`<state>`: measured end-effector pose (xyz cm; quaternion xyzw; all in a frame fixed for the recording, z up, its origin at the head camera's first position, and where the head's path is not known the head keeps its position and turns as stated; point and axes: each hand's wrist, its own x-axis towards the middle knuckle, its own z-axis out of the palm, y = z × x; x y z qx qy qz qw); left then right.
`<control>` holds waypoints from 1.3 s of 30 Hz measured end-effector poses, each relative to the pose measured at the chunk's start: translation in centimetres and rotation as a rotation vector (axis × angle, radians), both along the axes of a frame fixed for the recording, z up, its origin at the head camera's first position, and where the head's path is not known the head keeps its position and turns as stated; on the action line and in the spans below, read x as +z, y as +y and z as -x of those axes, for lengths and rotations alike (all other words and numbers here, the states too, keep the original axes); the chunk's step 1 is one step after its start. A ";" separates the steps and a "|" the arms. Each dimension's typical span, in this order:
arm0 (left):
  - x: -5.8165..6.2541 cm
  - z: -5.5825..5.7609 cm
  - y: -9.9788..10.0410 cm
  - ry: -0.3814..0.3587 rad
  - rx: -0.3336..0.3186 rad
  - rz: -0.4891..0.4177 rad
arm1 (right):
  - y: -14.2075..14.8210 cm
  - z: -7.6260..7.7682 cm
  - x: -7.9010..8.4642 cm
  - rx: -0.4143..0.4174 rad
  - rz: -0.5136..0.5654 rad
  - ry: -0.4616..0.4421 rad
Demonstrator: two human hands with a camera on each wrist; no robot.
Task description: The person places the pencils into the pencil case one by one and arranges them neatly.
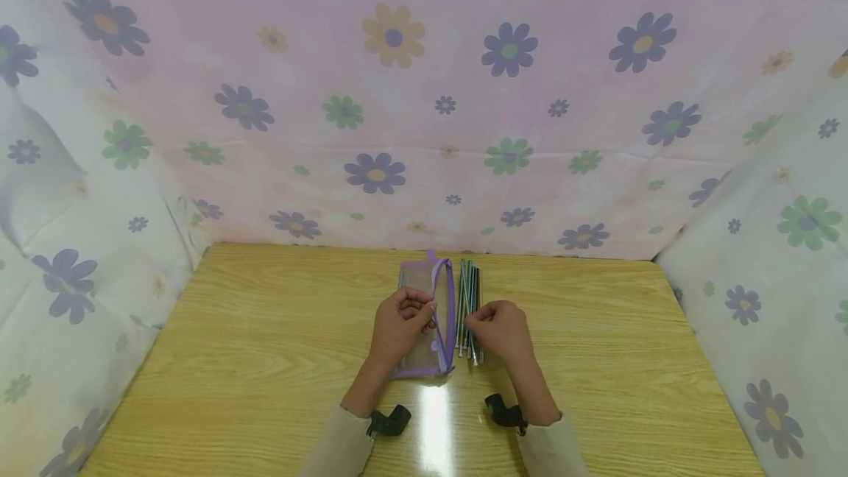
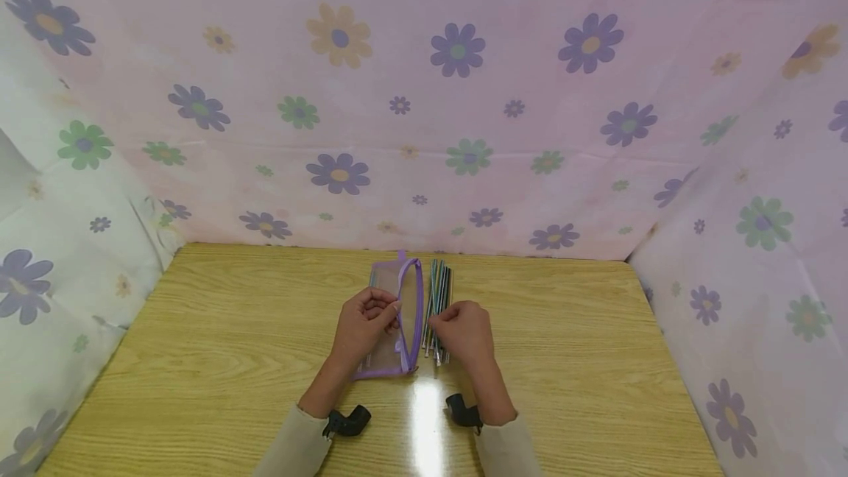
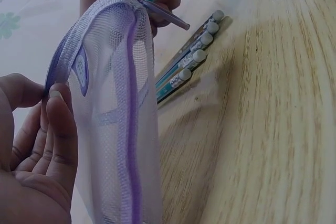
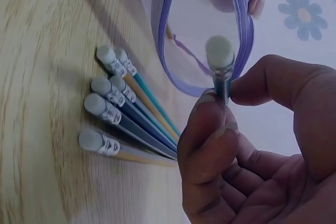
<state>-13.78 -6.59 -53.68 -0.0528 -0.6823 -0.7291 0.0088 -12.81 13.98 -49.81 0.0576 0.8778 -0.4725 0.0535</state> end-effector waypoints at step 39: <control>0.2 -0.1 0.1 -0.009 -0.015 -0.015 | -2.8 0.1 -1.6 0.013 0.280 -0.035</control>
